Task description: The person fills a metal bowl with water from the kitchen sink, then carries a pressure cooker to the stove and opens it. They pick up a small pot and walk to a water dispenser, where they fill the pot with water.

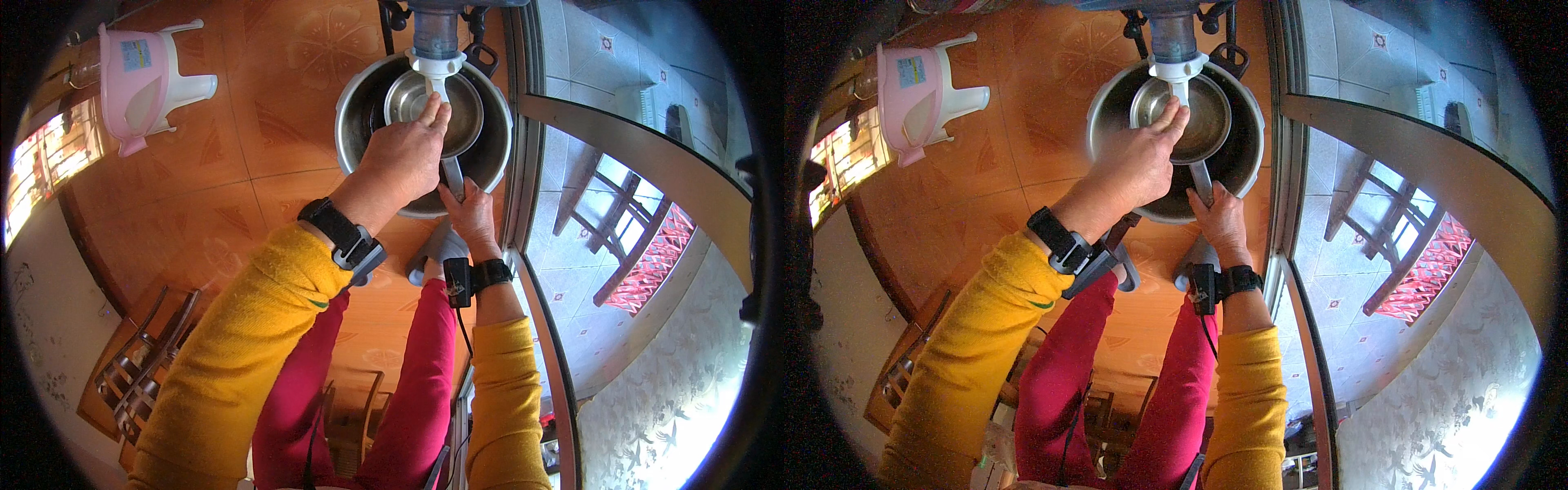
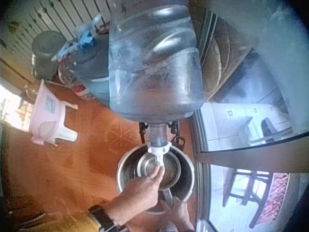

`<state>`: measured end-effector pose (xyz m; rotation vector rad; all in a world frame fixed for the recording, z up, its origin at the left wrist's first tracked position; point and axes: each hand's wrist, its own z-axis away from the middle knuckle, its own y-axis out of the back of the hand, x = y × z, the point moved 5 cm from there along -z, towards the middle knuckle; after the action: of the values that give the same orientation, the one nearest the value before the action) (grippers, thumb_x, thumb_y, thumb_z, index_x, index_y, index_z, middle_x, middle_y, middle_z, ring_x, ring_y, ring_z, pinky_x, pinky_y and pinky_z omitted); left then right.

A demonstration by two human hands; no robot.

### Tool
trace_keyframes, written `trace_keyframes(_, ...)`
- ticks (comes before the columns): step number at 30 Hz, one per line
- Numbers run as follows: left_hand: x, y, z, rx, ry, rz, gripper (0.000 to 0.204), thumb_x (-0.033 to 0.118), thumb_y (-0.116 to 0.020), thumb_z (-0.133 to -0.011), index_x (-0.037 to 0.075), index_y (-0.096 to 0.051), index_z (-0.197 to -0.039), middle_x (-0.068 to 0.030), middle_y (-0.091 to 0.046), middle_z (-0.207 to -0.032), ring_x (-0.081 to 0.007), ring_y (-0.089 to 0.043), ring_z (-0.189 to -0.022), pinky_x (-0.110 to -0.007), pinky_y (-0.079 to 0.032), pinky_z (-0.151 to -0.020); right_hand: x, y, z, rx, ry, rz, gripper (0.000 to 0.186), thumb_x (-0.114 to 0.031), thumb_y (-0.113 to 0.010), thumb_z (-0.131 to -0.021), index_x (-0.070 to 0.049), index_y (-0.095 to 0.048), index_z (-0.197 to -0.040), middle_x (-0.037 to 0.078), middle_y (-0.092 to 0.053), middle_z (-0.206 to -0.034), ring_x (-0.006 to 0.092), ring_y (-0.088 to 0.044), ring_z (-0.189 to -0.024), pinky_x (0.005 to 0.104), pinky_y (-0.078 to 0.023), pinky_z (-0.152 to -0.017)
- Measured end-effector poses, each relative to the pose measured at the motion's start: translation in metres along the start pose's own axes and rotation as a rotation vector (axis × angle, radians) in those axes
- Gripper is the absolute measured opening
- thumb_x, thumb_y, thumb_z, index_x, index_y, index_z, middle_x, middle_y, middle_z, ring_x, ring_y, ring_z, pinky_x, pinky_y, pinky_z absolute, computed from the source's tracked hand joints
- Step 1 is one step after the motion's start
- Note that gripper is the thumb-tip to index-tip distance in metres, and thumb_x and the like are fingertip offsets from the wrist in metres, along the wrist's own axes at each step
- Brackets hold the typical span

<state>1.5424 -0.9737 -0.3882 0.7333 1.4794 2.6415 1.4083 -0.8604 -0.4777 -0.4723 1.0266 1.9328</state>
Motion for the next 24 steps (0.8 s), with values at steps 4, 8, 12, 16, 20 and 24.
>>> trace_keyframes(4, 0.000, -0.001, -0.002, -0.107, 0.011, -0.024, 0.068, 0.007, -0.061, -0.080, 0.001, -0.036, -0.144, -0.0178, -0.034, -0.151, -0.0309, -0.069, -0.091, -0.038, -0.058, -0.078, -0.001, 0.001, 0.000, 0.027, 0.036, -0.018, 0.036, -0.030, -0.073, -0.082, 0.003, -0.058, -0.080, 0.026, -0.062, -0.071, 0.0438, -0.062, -0.069, 0.0432, -0.050, -0.061)
trace_keyframes(8, 0.000, 0.000, -0.003, -0.167, 0.019, -0.032, 0.071, 0.009, -0.061, -0.083, 0.002, -0.031, -0.147, -0.0175, -0.028, -0.154, -0.0299, -0.069, -0.095, -0.037, -0.058, -0.080, 0.001, 0.001, -0.001, 0.013, 0.014, -0.028, 0.036, -0.029, -0.073, -0.083, 0.003, -0.058, -0.078, 0.025, -0.062, -0.070, 0.0416, -0.062, -0.067, 0.0431, -0.050, -0.061)
trace_keyframes(12, 0.001, 0.000, -0.002, -0.190, 0.031, -0.022, 0.072, 0.009, -0.061, -0.083, 0.002, -0.030, -0.147, -0.0169, -0.026, -0.155, -0.0298, -0.069, -0.094, -0.037, -0.058, -0.080, 0.006, -0.001, -0.002, -0.012, -0.028, -0.050, 0.035, -0.029, -0.073, -0.083, 0.002, -0.058, -0.078, 0.024, -0.061, -0.069, 0.0390, -0.062, -0.064, 0.0429, -0.050, -0.061)
trace_keyframes(16, 0.001, 0.000, -0.002, -0.195, 0.031, -0.021, 0.071, 0.009, -0.060, -0.084, 0.003, -0.030, -0.148, -0.0168, -0.024, -0.156, -0.0293, -0.069, -0.093, -0.037, -0.058, -0.080, 0.010, -0.003, -0.002, -0.028, -0.051, -0.058, 0.036, -0.029, -0.074, -0.083, 0.002, -0.059, -0.078, 0.024, -0.062, -0.069, 0.0392, -0.062, -0.065, 0.0430, -0.050, -0.061)
trace_keyframes(20, 0.001, 0.001, -0.001, -0.172, 0.013, -0.026, 0.071, 0.009, -0.060, -0.084, 0.003, -0.030, -0.148, -0.0166, -0.025, -0.156, -0.0288, -0.069, -0.092, -0.037, -0.058, -0.080, 0.006, -0.001, -0.001, 0.005, 0.019, -0.062, 0.037, -0.031, -0.073, -0.083, 0.003, -0.058, -0.079, 0.024, -0.061, -0.069, 0.0410, -0.062, -0.066, 0.0442, -0.049, -0.061)
trace_keyframes(24, 0.000, -0.001, -0.001, -0.151, 0.009, -0.024, 0.071, 0.009, -0.060, -0.083, 0.003, -0.031, -0.147, -0.0165, -0.028, -0.155, -0.0288, -0.069, -0.091, -0.037, -0.058, -0.080, 0.006, -0.001, -0.001, 0.010, 0.032, -0.029, 0.039, -0.032, -0.073, -0.083, 0.003, -0.058, -0.079, 0.025, -0.061, -0.070, 0.0434, -0.061, -0.067, 0.0453, -0.049, -0.061)
